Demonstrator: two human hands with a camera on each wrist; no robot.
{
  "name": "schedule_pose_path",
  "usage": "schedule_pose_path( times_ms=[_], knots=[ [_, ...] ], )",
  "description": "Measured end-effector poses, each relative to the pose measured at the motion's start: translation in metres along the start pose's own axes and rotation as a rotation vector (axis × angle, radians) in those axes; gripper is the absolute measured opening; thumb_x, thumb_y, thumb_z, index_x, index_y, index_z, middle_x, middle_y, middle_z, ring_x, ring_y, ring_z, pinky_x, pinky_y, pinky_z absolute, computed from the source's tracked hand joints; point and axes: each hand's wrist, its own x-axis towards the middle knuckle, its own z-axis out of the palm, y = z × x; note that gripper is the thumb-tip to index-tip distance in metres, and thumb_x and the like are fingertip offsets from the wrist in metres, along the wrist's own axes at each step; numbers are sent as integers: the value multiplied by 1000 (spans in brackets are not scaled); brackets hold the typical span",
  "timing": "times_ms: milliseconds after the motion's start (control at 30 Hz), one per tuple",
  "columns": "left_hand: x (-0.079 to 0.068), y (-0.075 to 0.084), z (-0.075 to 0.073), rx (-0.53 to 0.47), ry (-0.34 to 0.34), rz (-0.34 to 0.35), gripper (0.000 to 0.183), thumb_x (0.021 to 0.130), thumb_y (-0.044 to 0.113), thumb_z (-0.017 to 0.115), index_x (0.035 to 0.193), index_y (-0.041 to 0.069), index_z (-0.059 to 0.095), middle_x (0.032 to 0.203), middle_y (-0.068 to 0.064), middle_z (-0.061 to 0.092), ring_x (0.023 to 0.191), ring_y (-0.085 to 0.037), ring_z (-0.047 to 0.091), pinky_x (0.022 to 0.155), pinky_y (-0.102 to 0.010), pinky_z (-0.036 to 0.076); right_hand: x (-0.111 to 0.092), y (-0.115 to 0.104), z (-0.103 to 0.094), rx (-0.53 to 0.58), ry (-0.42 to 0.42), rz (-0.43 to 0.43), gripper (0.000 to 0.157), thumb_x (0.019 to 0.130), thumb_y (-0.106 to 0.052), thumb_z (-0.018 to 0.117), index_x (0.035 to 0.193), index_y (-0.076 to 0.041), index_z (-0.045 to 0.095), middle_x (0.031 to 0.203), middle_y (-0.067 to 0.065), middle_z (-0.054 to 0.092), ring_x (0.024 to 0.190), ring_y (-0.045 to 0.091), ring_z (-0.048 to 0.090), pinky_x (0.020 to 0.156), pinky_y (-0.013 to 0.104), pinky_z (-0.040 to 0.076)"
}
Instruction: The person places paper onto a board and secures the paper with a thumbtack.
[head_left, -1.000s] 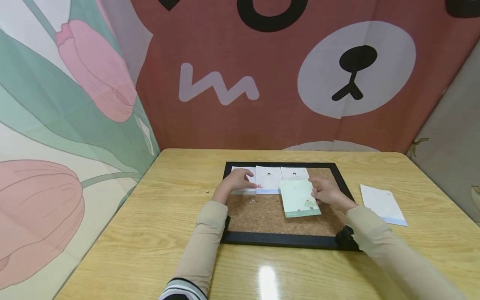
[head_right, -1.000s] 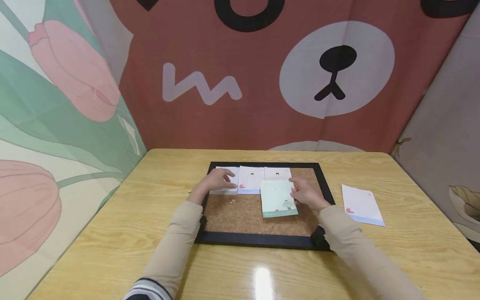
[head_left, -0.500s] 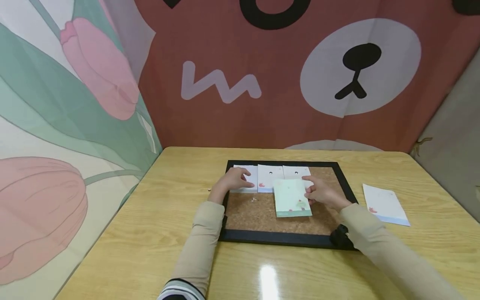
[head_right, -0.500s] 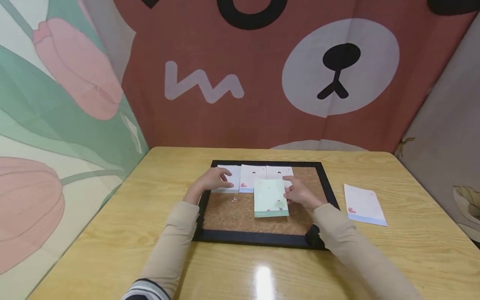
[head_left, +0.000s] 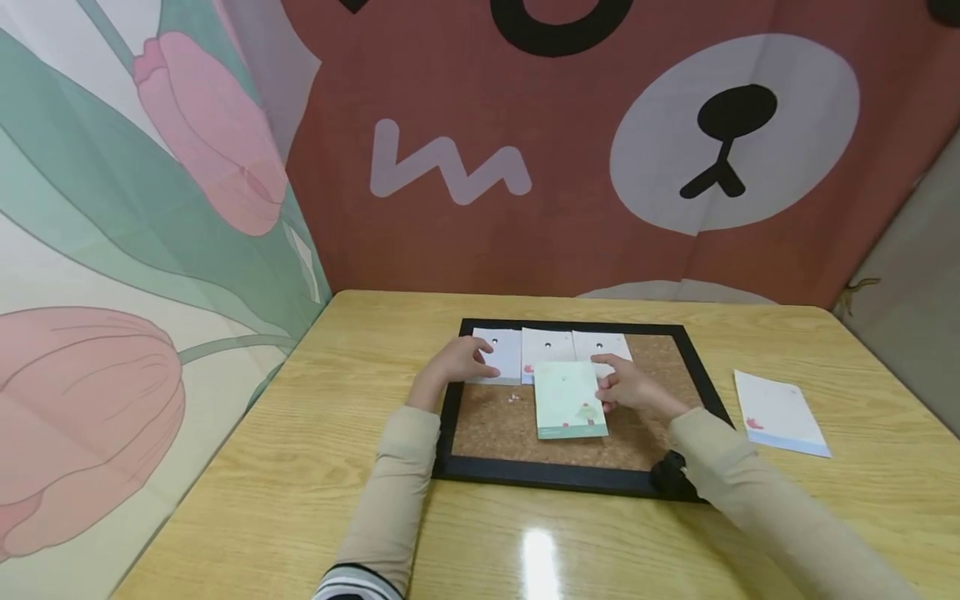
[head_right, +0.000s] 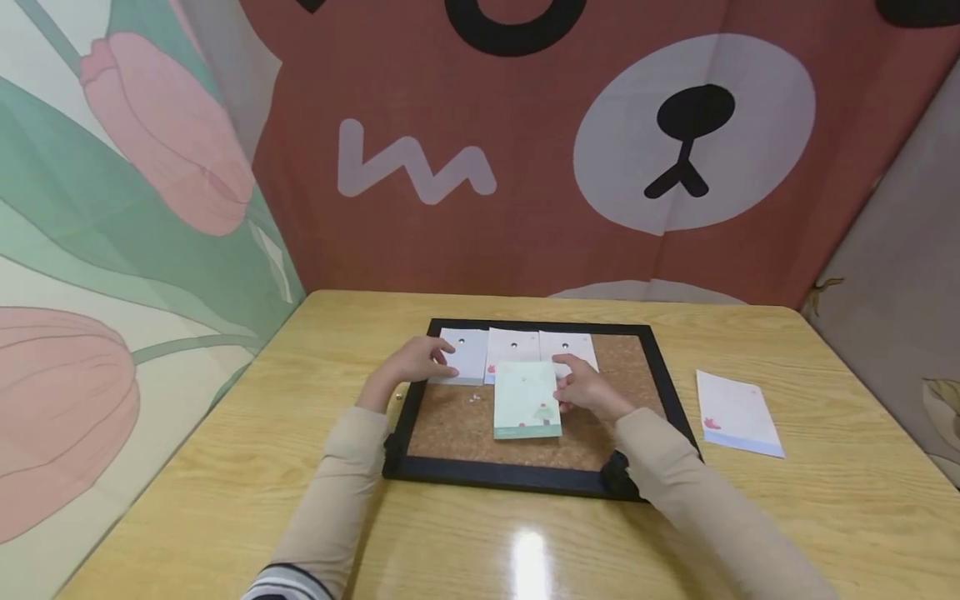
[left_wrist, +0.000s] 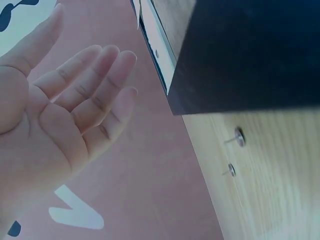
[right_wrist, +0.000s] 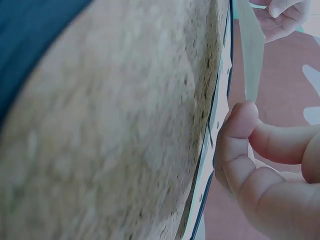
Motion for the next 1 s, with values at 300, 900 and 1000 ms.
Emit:
schedule_pose_path(
  times_ms=[300,900,1000],
  knots=[
    [-9,-5,-5,1,6,21,42,80,19,68,115,-2,58,94,-12,62,85,-22,58,70,-31,47,1,-8,8,54,-41,-43,61,86,10,51,137,6,18,77,10,48,57,14,52,56,28,48],
    [-23,-24,-3,-71,4,-55,40,77,14,71,112,-2,60,97,-14,61,84,-23,56,70,-31,48,9,-16,26,66,-58,-90,61,85,11,51,138,5,20,78,13,49,56,15,52,57,31,49],
    [-26,-26,-4,-84,14,-86,40,76,13,71,111,-2,60,100,-16,61,87,-25,57,70,-32,48,10,-19,28,66,-60,-97,62,85,11,50,138,5,19,75,12,49,55,16,52,57,31,49]
  ],
)
